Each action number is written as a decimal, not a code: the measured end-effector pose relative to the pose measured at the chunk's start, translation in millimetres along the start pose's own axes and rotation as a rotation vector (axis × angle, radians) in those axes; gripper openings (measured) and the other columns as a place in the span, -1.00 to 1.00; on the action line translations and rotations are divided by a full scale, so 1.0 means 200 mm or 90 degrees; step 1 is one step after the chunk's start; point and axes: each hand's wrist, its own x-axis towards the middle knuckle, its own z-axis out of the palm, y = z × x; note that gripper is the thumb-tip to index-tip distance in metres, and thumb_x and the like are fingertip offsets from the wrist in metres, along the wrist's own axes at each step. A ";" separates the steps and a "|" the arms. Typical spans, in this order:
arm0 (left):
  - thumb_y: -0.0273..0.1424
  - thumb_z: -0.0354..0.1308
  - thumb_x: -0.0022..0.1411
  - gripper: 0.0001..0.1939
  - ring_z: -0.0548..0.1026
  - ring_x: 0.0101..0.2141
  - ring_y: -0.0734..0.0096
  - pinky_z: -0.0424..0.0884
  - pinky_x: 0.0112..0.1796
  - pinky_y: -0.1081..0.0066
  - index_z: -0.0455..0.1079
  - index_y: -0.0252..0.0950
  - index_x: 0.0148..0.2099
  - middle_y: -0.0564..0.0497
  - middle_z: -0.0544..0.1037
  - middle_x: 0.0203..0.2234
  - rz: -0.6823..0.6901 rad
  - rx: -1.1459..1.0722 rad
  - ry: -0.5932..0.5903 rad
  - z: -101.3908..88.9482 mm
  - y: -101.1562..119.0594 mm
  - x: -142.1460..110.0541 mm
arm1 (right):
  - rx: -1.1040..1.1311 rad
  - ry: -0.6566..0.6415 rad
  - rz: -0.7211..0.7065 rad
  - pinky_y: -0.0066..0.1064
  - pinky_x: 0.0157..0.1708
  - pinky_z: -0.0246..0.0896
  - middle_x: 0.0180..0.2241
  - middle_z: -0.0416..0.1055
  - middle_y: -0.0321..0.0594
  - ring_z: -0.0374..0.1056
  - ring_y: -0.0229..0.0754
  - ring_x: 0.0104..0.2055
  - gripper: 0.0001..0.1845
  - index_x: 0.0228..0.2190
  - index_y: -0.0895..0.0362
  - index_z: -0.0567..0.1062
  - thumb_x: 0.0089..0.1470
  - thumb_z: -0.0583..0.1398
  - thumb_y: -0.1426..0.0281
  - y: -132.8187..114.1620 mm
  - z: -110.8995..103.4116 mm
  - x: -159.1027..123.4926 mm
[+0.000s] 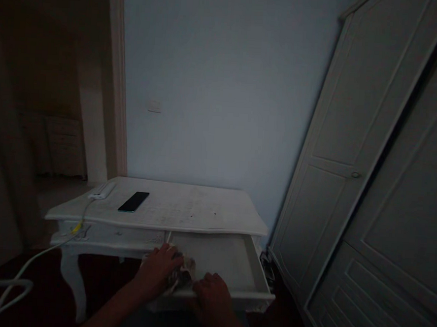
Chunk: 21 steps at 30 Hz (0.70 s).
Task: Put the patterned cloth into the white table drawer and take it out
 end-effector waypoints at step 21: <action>-0.28 0.40 -0.01 -0.16 0.43 0.18 -0.16 0.40 0.16 -0.08 0.29 0.02 0.34 -0.11 0.43 0.22 0.215 -0.174 -0.234 0.21 0.16 0.46 | 0.220 0.131 0.017 -0.20 0.20 0.18 0.15 0.44 -0.08 0.33 0.04 0.19 -0.53 0.11 -0.01 0.50 0.20 0.34 0.16 0.28 -0.10 -0.14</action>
